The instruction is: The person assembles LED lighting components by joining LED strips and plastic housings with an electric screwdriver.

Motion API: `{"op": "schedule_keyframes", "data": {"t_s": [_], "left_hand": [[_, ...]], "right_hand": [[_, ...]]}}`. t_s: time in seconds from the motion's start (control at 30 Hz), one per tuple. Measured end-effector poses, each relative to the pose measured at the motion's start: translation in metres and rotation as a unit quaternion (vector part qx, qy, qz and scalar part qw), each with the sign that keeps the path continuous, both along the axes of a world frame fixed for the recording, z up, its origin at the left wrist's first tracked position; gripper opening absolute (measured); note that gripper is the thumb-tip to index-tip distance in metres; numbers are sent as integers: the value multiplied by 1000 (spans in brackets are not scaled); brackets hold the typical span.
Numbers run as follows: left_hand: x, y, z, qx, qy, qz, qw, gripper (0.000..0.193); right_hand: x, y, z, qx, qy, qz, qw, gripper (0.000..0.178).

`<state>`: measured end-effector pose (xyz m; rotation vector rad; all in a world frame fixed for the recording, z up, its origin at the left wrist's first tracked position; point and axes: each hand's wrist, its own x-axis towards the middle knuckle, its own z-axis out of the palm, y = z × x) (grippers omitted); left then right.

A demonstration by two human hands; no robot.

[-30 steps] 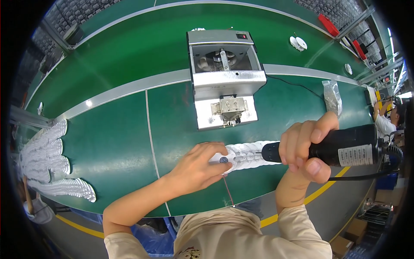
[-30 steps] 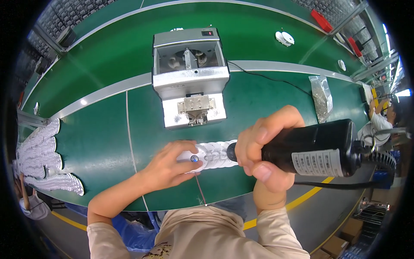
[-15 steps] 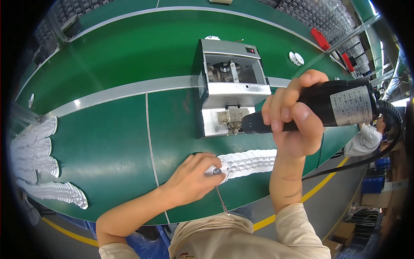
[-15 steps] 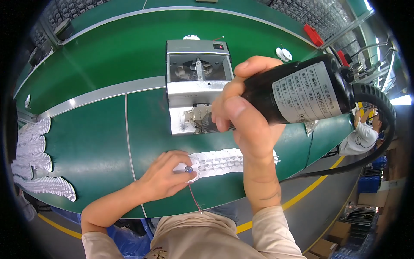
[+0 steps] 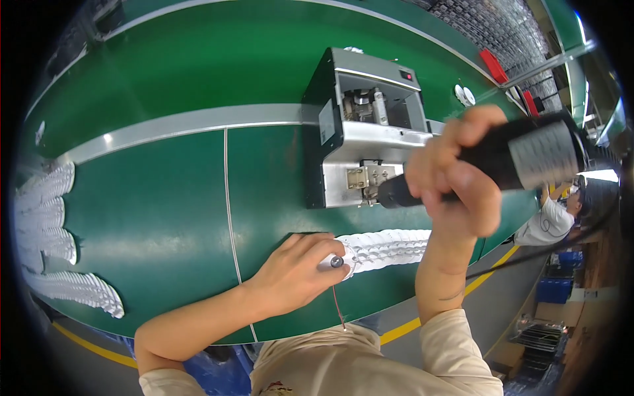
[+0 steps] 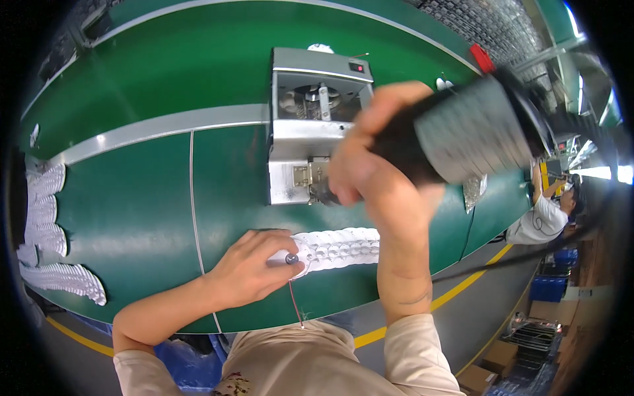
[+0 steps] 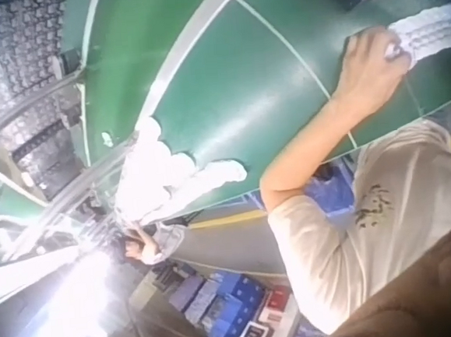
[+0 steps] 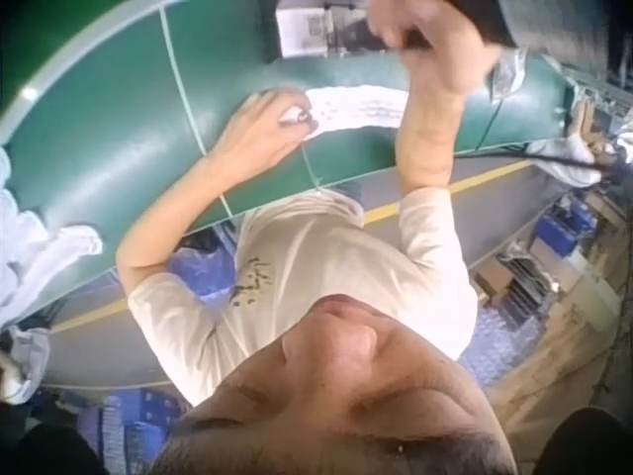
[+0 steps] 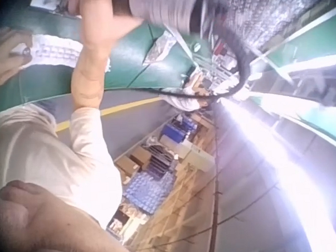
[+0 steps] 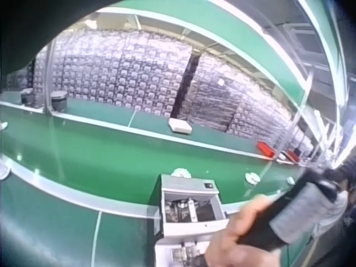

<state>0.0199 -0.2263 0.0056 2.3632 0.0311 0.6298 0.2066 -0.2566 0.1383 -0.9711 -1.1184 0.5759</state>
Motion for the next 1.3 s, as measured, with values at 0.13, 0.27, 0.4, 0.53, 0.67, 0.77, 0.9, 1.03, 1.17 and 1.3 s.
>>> {"op": "schedule_keyframes", "data": {"t_s": [0.13,0.27,0.4,0.53,0.67,0.77,0.9,1.03,1.17,1.3], "left_hand": [[0,0,-4,16,-20,10,1000,17],[-1,-1,-5,-3,-22,6,1000,23],[-2,-1,-4,-8,-19,3,1000,22],[-2,-1,-7,-1,-30,11,999,21],[-2,0,-6,5,-27,11,1000,21],[-1,0,-4,-1,-24,9,1000,21],[3,-2,-3,5,-32,16,999,16],[-2,-3,-1,0,-12,28,1000,20],[-2,-4,-1,4,-19,31,999,20],[2,-4,-2,4,-17,10,1000,19]], "right_hand": [[2,-29,-8,44,30,103,993,31],[-6,-53,-8,18,77,177,981,38],[-20,-57,-15,-4,78,151,985,36],[-23,-51,-30,-14,65,112,991,33],[-24,-49,-33,-30,38,109,993,30],[-25,-49,-32,-25,15,115,993,31],[-30,-53,-25,-45,51,94,993,31],[-27,-50,-31,-54,44,139,988,33],[-30,-51,-31,-72,75,141,984,32],[-20,-49,-26,-15,55,134,989,33]]}}
